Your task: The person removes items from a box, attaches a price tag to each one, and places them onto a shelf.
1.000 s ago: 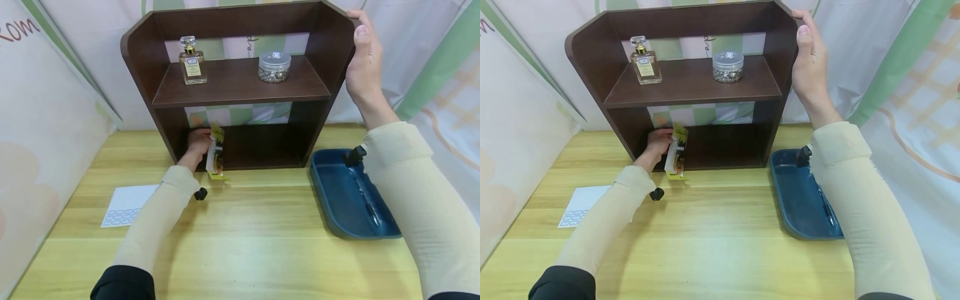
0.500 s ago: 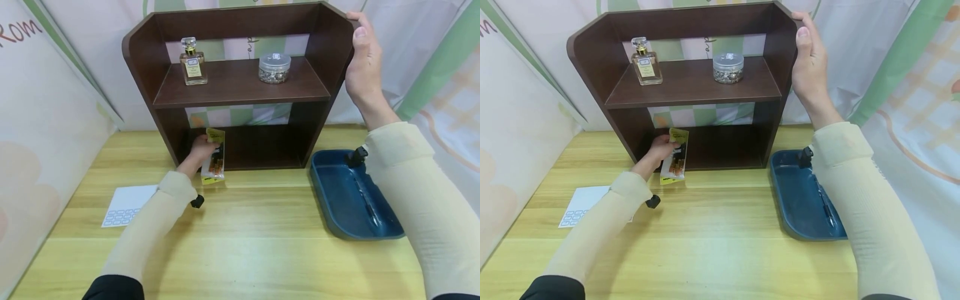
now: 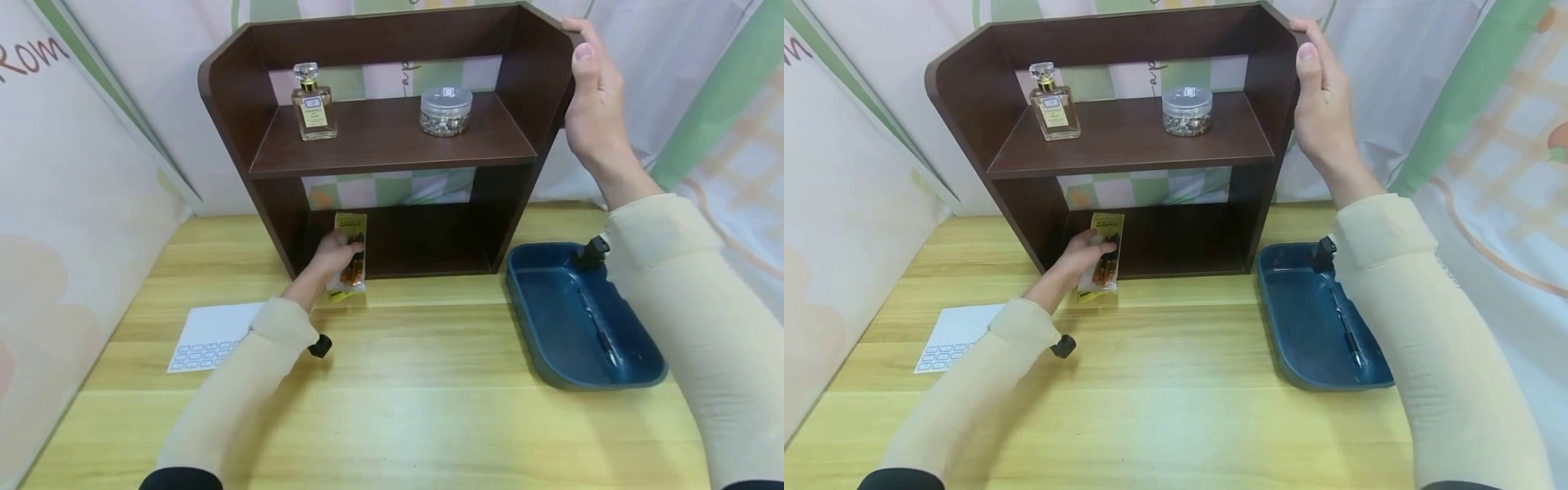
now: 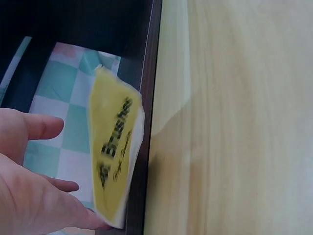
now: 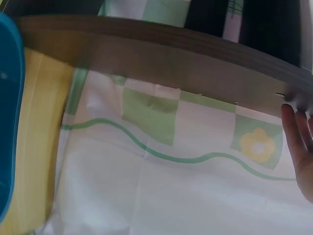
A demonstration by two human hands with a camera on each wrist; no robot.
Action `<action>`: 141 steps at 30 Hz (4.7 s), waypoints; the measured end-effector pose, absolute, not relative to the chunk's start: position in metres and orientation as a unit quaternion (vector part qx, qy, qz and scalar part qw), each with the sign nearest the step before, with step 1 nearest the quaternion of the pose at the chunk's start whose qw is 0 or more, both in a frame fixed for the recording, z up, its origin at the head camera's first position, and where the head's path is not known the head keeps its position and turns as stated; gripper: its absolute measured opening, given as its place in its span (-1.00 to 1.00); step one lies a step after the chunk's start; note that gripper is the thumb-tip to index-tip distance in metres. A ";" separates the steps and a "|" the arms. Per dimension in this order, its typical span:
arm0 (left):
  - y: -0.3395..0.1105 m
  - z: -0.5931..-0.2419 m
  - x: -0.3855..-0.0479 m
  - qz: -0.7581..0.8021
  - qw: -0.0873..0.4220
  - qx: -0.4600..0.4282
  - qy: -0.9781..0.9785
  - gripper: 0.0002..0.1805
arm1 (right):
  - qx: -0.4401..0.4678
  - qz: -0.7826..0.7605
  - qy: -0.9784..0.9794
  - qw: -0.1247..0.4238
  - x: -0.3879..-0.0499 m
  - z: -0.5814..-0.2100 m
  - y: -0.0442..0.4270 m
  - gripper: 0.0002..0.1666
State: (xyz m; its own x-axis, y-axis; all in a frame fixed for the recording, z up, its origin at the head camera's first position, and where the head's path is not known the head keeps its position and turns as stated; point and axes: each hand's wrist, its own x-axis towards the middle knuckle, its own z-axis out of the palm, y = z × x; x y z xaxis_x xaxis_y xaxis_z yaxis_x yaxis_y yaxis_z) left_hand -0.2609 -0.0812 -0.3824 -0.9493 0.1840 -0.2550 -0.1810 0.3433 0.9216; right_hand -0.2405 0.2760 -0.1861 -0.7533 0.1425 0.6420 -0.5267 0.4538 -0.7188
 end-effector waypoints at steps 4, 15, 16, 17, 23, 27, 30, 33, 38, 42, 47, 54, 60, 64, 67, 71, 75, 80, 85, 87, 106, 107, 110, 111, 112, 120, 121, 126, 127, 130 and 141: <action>-0.072 -0.388 -0.254 0.568 0.154 0.023 0.808 -0.16 | 0.116 0.538 -0.783 0.290 -0.233 -0.183 0.284 -0.53; -0.018 -0.384 -0.216 0.541 0.048 0.160 0.824 -0.31 | 0.078 0.560 -0.803 0.187 -0.197 -0.201 0.313 -0.50; -0.012 -0.382 -0.210 0.552 0.056 0.167 0.815 -0.31 | 0.071 0.544 -0.816 0.183 -0.194 -0.206 0.317 -0.49; -0.006 -0.380 -0.205 0.564 0.063 0.174 0.805 -0.32 | 0.069 0.534 -0.823 0.179 -0.191 -0.212 0.322 -0.48; 0.029 -0.368 -0.178 0.617 0.108 0.216 0.749 -0.33 | 0.054 0.491 -0.859 0.131 -0.171 -0.243 0.354 -0.42; 0.054 -0.365 -0.165 0.635 0.144 0.235 0.722 -0.33 | 0.049 0.414 -0.903 0.103 -0.157 -0.265 0.377 -0.39; 0.073 -0.366 -0.157 0.642 0.175 0.242 0.706 -0.33 | 0.050 0.360 -0.927 0.094 -0.149 -0.282 0.392 -0.40; 0.091 -0.366 -0.148 0.643 0.204 0.245 0.696 -0.34 | 0.047 0.323 -0.942 0.075 -0.141 -0.298 0.405 -0.39; 0.123 -0.366 -0.133 0.646 0.258 0.229 0.681 -0.36 | 0.041 0.287 -0.957 0.024 -0.129 -0.322 0.425 -0.37; 0.149 -0.366 -0.127 0.683 0.309 0.174 0.638 -0.41 | 0.034 0.298 -0.953 -0.033 -0.121 -0.332 0.436 -0.37; 0.182 -0.366 -0.126 0.722 0.346 0.075 0.594 -0.53 | 0.004 0.338 -0.936 -0.103 -0.114 -0.335 0.439 -0.39; 0.214 -0.365 -0.127 0.739 0.350 -0.018 0.575 -0.58 | -0.004 0.333 -0.933 -0.139 -0.108 -0.337 0.434 -0.43; 0.238 -0.369 -0.125 0.740 0.339 -0.079 0.575 -0.59 | 0.001 0.319 -0.938 -0.134 -0.108 -0.341 0.434 -0.43; 0.250 -0.373 -0.124 0.744 0.326 -0.113 0.572 -0.55 | 0.002 0.324 -0.937 -0.128 -0.108 -0.341 0.432 -0.44; 0.257 -0.378 -0.124 0.751 0.319 -0.128 0.563 -0.55 | 0.002 0.323 -0.938 -0.124 -0.108 -0.340 0.431 -0.45; 0.263 -0.385 -0.123 0.756 0.312 -0.136 0.560 -0.60 | -0.003 0.321 -0.939 -0.123 -0.109 -0.341 0.431 -0.44; 0.269 -0.388 -0.123 0.750 0.306 -0.141 0.570 -0.70 | -0.005 0.325 -0.938 -0.124 -0.109 -0.342 0.431 -0.44; 0.274 -0.389 -0.121 0.744 0.300 -0.154 0.577 -0.78 | -0.008 0.327 -0.937 -0.121 -0.108 -0.342 0.431 -0.44; 0.277 -0.388 -0.118 0.734 0.294 -0.158 0.591 -0.80 | -0.007 0.329 -0.937 -0.117 -0.107 -0.343 0.431 -0.44; 0.278 -0.388 -0.117 0.731 0.293 -0.159 0.595 -0.80 | -0.008 0.331 -0.936 -0.117 -0.107 -0.343 0.431 -0.44; 0.285 -0.391 -0.106 0.734 0.295 -0.156 0.591 -0.63 | -0.003 0.318 -0.940 -0.122 -0.105 -0.343 0.431 -0.43; 0.285 -0.392 -0.106 0.736 0.294 -0.157 0.590 -0.62 | -0.006 0.319 -0.940 -0.123 -0.105 -0.343 0.431 -0.43; 0.285 -0.391 -0.106 0.742 0.289 -0.163 0.583 -0.64 | -0.009 0.321 -0.939 -0.124 -0.105 -0.343 0.431 -0.42; 0.286 -0.391 -0.106 0.743 0.288 -0.164 0.582 -0.64 | -0.009 0.321 -0.939 -0.125 -0.104 -0.342 0.431 -0.42; 0.285 -0.391 -0.106 0.744 0.287 -0.165 0.581 -0.64 | -0.009 0.321 -0.939 -0.125 -0.104 -0.342 0.431 -0.42; 0.284 -0.390 -0.106 0.744 0.287 -0.160 0.583 -0.64 | -0.011 0.320 -0.939 -0.127 -0.105 -0.341 0.430 -0.43; 0.283 -0.390 -0.105 0.743 0.288 -0.158 0.584 -0.64 | -0.012 0.320 -0.939 -0.127 -0.105 -0.341 0.430 -0.43; 0.279 -0.389 -0.105 0.743 0.292 -0.149 0.583 -0.66 | -0.008 0.324 -0.937 -0.131 -0.106 -0.341 0.430 -0.43; 0.278 -0.389 -0.106 0.744 0.293 -0.147 0.581 -0.66 | -0.009 0.324 -0.937 -0.131 -0.107 -0.341 0.430 -0.42; 0.274 -0.387 -0.107 0.747 0.299 -0.138 0.577 -0.68 | -0.011 0.325 -0.936 -0.134 -0.107 -0.340 0.431 -0.42; 0.241 -0.374 -0.115 0.769 0.330 -0.075 0.542 -0.70 | -0.009 0.328 -0.935 -0.139 -0.108 -0.341 0.432 -0.40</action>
State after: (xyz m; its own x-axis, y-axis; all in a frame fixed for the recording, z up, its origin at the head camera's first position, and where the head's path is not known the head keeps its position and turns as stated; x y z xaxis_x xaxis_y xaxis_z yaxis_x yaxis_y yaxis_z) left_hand -0.1146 0.2413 -0.3744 -0.7709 0.4260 -0.4736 -0.5890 -0.1936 0.7846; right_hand -0.1084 0.4320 -0.3412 -0.9614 -0.0736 -0.2653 0.1082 0.7852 -0.6097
